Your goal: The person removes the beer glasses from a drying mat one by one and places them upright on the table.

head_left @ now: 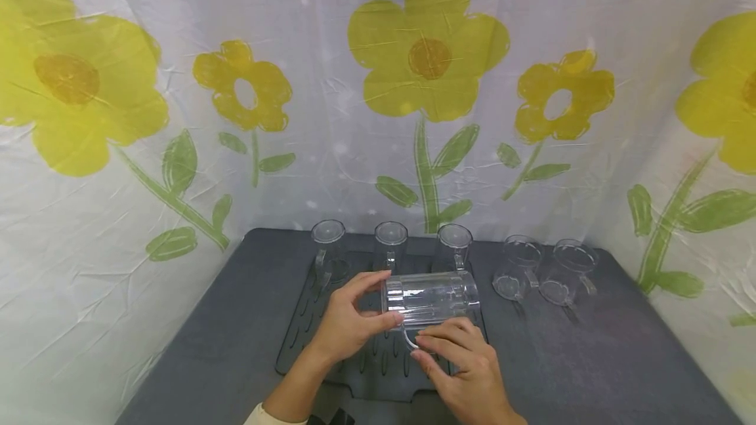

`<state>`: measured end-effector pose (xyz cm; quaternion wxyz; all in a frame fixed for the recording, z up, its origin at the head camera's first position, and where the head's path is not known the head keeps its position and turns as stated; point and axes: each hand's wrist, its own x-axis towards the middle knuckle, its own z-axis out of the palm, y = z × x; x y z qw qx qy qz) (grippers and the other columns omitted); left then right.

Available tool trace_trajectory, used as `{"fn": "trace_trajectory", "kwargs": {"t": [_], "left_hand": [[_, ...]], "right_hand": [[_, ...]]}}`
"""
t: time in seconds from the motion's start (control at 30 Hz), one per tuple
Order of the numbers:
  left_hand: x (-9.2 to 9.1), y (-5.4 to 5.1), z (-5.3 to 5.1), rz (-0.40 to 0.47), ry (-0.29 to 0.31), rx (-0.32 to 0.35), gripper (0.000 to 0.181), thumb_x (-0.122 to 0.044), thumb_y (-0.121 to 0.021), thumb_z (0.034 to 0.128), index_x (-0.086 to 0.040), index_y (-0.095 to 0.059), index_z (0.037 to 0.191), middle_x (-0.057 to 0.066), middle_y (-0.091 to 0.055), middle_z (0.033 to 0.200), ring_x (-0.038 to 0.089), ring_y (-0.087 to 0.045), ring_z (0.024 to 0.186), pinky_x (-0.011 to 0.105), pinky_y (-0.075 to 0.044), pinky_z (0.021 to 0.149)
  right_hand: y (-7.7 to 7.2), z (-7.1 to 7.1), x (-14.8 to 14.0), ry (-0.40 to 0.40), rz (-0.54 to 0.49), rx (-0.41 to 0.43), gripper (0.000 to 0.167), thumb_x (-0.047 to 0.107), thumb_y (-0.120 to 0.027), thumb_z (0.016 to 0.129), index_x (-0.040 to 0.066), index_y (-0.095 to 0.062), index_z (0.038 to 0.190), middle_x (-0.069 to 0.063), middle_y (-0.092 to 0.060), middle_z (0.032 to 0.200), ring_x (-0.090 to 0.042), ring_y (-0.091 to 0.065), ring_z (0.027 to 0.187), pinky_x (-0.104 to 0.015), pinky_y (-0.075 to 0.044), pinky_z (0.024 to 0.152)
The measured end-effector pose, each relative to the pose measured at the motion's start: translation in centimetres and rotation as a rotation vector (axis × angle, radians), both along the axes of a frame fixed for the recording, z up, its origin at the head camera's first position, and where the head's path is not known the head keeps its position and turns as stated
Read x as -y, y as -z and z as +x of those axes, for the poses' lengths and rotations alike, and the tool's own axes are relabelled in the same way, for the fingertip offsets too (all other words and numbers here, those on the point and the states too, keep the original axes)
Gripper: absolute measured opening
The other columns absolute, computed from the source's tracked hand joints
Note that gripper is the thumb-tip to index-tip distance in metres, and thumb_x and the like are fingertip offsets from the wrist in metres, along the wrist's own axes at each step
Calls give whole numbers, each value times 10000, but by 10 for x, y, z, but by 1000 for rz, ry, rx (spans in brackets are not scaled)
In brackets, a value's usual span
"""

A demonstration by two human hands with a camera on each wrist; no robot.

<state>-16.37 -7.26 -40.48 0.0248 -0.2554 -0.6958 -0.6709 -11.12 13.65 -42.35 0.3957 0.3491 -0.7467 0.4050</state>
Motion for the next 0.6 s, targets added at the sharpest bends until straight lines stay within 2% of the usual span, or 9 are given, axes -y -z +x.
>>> {"fn": "trace_trajectory", "kwargs": {"t": [0.07, 0.17, 0.23, 0.3, 0.37, 0.43, 0.53, 0.6], "left_hand": [[1, 0, 1, -9, -22, 4, 596, -61, -806, 792, -64, -564, 1336, 99, -485, 1321, 337, -426, 1234, 371, -557, 812], [3, 0, 1, -12, -53, 8, 599, -72, -821, 776, -75, -579, 1324, 105, -501, 1310, 326, -441, 1224, 370, -557, 811], [4, 0, 2, 2, -56, 10, 603, -62, -823, 771, -74, -579, 1322, 128, -500, 1311, 325, -443, 1222, 369, -556, 811], [5, 0, 2, 15, -56, 9, 608, -53, -822, 768, -72, -577, 1325, 150, -497, 1312, 323, -448, 1219, 371, -557, 808], [6, 0, 1, 26, -53, 3, 610, -43, -818, 770, -62, -571, 1327, 178, -488, 1315, 329, -449, 1220, 369, -559, 802], [6, 0, 2, 28, -58, -4, 618, -44, -818, 770, -61, -565, 1333, 176, -490, 1314, 327, -455, 1216, 369, -561, 798], [7, 1, 3, 29, -72, -14, 619, -46, -816, 774, -61, -560, 1337, 158, -499, 1308, 324, -467, 1206, 365, -563, 791], [6, 0, 4, 27, -88, -24, 620, -51, -815, 777, -67, -558, 1340, 137, -509, 1300, 320, -476, 1196, 361, -565, 787]], "right_hand": [[-5, 2, -1, 35, -33, -17, 290, 331, -683, 912, 53, -762, 931, -39, -697, 946, -204, -590, 864, -205, -447, 801], [-10, 4, -4, 76, -144, -54, 280, 285, -701, 910, 8, -743, 905, -111, -685, 917, -224, -584, 857, -180, -459, 813], [-11, 4, -7, 109, -222, -54, 202, 170, -729, 889, -32, -726, 894, -152, -678, 893, -219, -587, 858, -176, -473, 821], [-11, 6, -9, 147, -295, -12, 104, 11, -739, 839, -68, -707, 899, -182, -667, 879, -202, -593, 868, -178, -472, 827], [-9, 8, -10, 231, -349, 93, 139, -71, -736, 797, -58, -699, 930, -154, -673, 882, -152, -599, 875, -171, -462, 810], [-7, 11, -9, 322, -391, 244, 182, -71, -734, 802, -23, -688, 972, -94, -675, 883, -113, -602, 860, -166, -461, 780], [-3, 15, -6, 432, -391, 487, 150, 85, -705, 892, 20, -665, 1022, -18, -669, 888, -96, -602, 809, -174, -465, 725], [-2, 17, -4, 453, -361, 618, 181, 201, -661, 941, 44, -662, 1032, 4, -670, 907, -115, -612, 803, -207, -489, 713]]}}
